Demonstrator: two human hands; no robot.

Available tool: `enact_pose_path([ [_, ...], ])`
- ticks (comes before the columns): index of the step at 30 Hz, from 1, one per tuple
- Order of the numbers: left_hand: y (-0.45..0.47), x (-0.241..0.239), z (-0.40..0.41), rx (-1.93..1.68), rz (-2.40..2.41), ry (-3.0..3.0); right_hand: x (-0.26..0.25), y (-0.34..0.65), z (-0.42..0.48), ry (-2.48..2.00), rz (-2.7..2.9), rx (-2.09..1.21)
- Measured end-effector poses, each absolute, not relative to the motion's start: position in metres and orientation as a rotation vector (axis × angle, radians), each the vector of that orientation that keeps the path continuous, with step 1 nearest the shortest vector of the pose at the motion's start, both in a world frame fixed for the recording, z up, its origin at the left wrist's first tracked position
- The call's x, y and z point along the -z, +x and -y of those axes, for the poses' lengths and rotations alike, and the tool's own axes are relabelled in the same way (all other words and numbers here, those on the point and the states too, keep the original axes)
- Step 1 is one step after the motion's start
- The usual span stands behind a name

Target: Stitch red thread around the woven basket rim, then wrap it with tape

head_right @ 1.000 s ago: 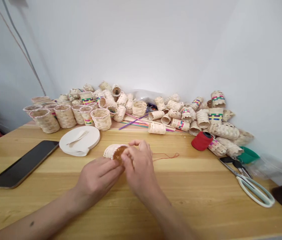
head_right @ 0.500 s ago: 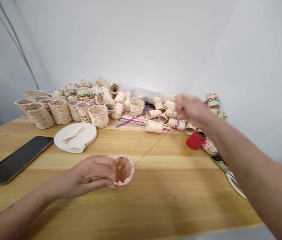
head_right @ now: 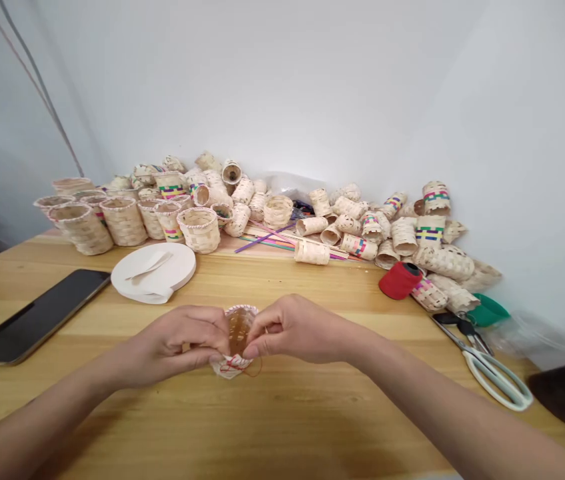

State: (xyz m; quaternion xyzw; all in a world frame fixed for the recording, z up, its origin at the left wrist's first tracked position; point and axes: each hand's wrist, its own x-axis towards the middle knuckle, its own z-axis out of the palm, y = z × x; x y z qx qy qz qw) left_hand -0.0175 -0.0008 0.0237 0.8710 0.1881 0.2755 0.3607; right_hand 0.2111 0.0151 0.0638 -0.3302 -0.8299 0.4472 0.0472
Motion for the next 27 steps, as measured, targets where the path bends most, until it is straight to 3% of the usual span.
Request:
enact_pose_path([
  [4,-0.017,-0.022,0.000,-0.728,-0.458,2.238,-0.076,0.206,-0.017,-1.023,2.581,-1.143],
  [9,-0.017,-0.024,0.001,-0.730,-0.449,2.240,-0.092,0.206,-0.043,-1.303,2.461,-0.127],
  [15,-0.018,-0.024,0.002,-0.718,-0.447,2.260,-0.112,0.240,-0.112,-1.802,2.065,0.551],
  [27,-0.018,-0.025,0.002,-0.673,-0.449,2.271,-0.161,0.255,-0.127,-1.633,2.148,0.992],
])
